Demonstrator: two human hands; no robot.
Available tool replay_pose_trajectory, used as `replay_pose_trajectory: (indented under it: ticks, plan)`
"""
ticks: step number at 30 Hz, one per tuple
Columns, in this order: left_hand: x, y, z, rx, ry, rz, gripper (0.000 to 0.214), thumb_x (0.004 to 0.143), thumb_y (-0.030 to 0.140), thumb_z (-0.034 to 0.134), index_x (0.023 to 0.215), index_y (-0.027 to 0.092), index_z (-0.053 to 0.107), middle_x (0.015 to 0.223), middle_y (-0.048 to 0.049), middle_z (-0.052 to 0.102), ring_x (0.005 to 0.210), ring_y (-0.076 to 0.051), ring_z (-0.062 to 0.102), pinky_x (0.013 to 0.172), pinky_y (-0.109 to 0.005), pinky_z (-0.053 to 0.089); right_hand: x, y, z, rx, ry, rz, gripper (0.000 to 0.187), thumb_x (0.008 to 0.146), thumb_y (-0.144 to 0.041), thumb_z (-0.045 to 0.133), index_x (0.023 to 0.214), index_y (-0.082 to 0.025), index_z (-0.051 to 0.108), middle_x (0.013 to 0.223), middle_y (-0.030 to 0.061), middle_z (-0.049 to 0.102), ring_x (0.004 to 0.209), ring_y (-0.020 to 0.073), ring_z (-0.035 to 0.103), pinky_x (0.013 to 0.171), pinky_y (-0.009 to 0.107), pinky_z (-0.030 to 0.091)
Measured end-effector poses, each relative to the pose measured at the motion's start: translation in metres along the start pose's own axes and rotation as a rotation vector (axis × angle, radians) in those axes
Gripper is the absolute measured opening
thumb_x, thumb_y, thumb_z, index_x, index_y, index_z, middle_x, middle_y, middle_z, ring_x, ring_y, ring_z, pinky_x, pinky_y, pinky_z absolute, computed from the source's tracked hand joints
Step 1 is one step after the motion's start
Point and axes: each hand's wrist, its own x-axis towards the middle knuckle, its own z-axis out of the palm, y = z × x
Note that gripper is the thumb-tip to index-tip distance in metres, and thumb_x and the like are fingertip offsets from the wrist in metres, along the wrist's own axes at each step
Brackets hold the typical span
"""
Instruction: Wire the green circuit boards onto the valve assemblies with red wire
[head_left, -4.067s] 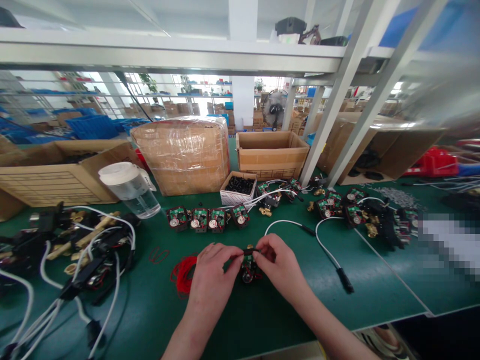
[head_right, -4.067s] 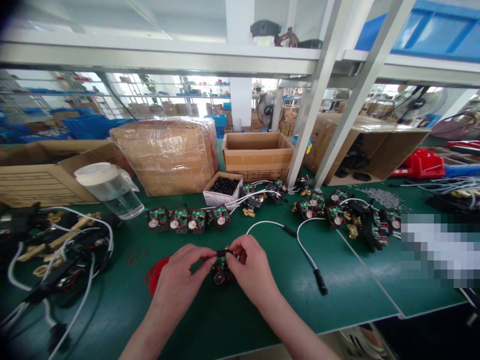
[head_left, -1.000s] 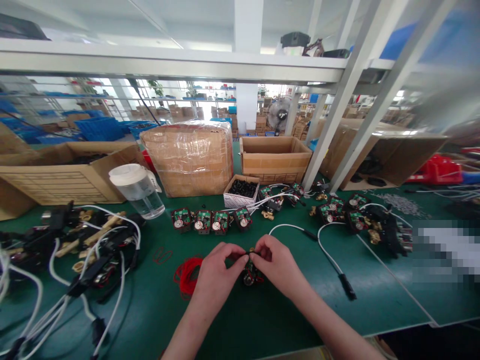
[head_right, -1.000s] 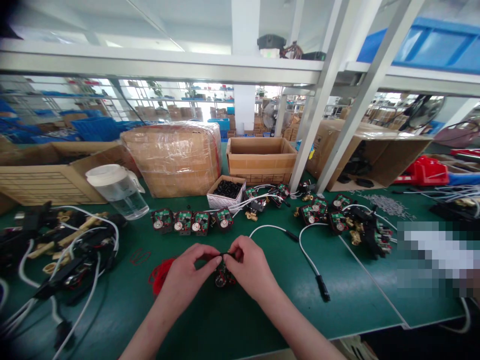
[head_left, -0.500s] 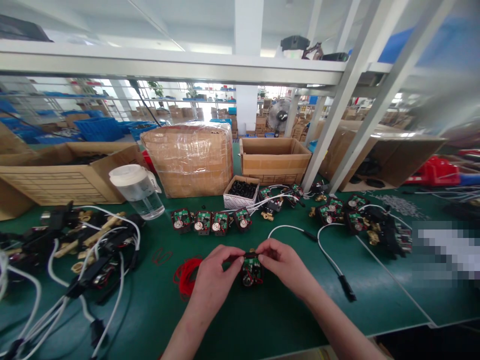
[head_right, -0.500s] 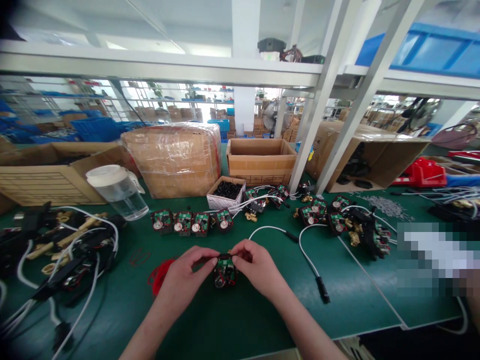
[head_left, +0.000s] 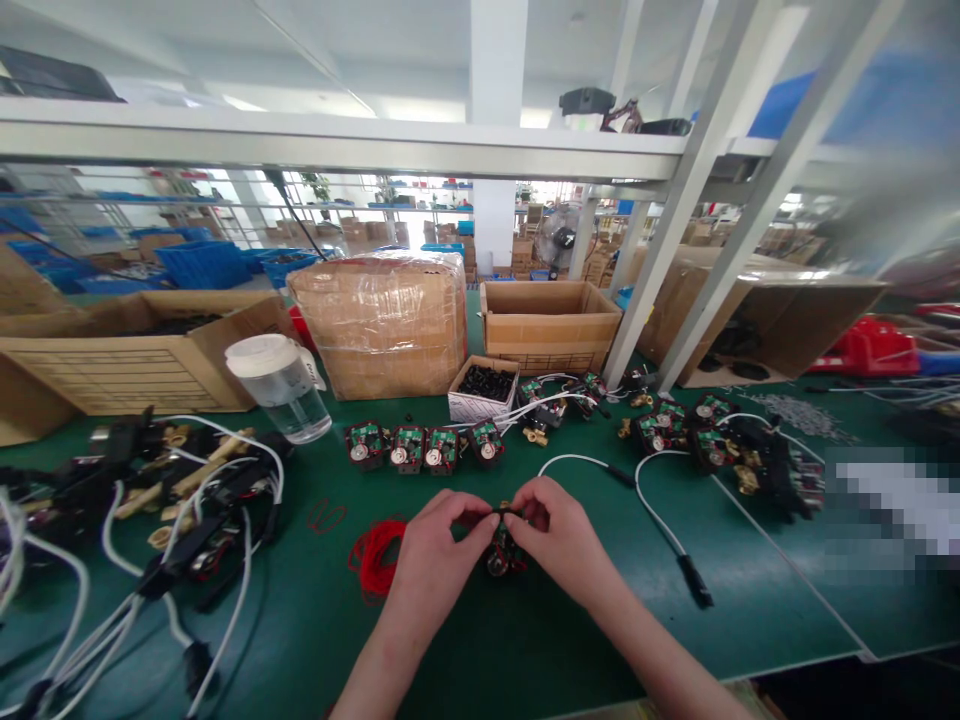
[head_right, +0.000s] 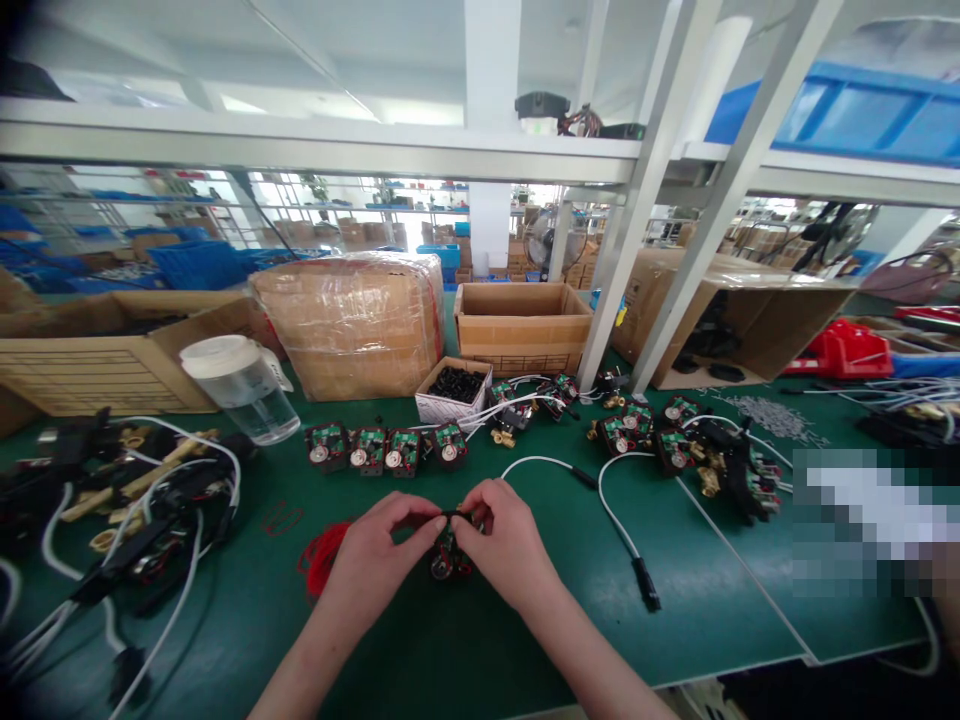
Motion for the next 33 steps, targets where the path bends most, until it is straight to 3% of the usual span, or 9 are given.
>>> replay_pose_trajectory:
  ticks: [6,14,19,33]
  plan:
    - [0.002,0.0,-0.001,0.014,-0.008,-0.016,0.014,0.083,0.033,0.063,0.08,0.023,0.073,0.084,-0.0009,0.069,0.082,-0.019,0.066,0.076,-0.031,0.05,0.003,0.006,0.004,0.117,-0.012,0.053,0.006,0.08,-0.024,0.066,0.079,-0.021,0.061,0.072,-0.0028,0.057,0.066,0.0146,0.052,0.06,0.026,0.04]
    - [-0.005,-0.007,-0.008,-0.05,-0.04,0.028,0.018,0.088,0.034,0.059,0.09,0.026,0.075,0.092,-0.0018,0.072,0.09,-0.021,0.068,0.084,-0.034,0.053,-0.001,0.013,-0.01,0.41,-0.187,0.134,0.019,0.087,-0.036,0.061,0.092,-0.018,0.067,0.071,-0.0037,0.056,0.062,0.0118,0.047,0.058,0.025,0.037]
    - [-0.007,-0.014,-0.007,-0.116,-0.049,0.016,0.018,0.086,0.032,0.063,0.098,0.027,0.076,0.097,-0.0025,0.072,0.092,-0.02,0.069,0.085,-0.035,0.055,-0.001,0.017,-0.011,0.398,-0.192,0.092,0.017,0.08,-0.03,0.069,0.094,-0.02,0.067,0.076,-0.0025,0.059,0.07,0.0141,0.054,0.065,0.027,0.043]
    - [-0.011,-0.019,0.001,-0.115,0.019,0.049,0.02,0.087,0.032,0.061,0.099,0.027,0.076,0.097,-0.0029,0.072,0.093,-0.021,0.069,0.087,-0.037,0.056,-0.009,0.022,-0.003,0.238,-0.135,0.009,0.017,0.085,-0.02,0.06,0.101,-0.021,0.064,0.083,-0.0009,0.059,0.075,0.0159,0.056,0.069,0.029,0.048]
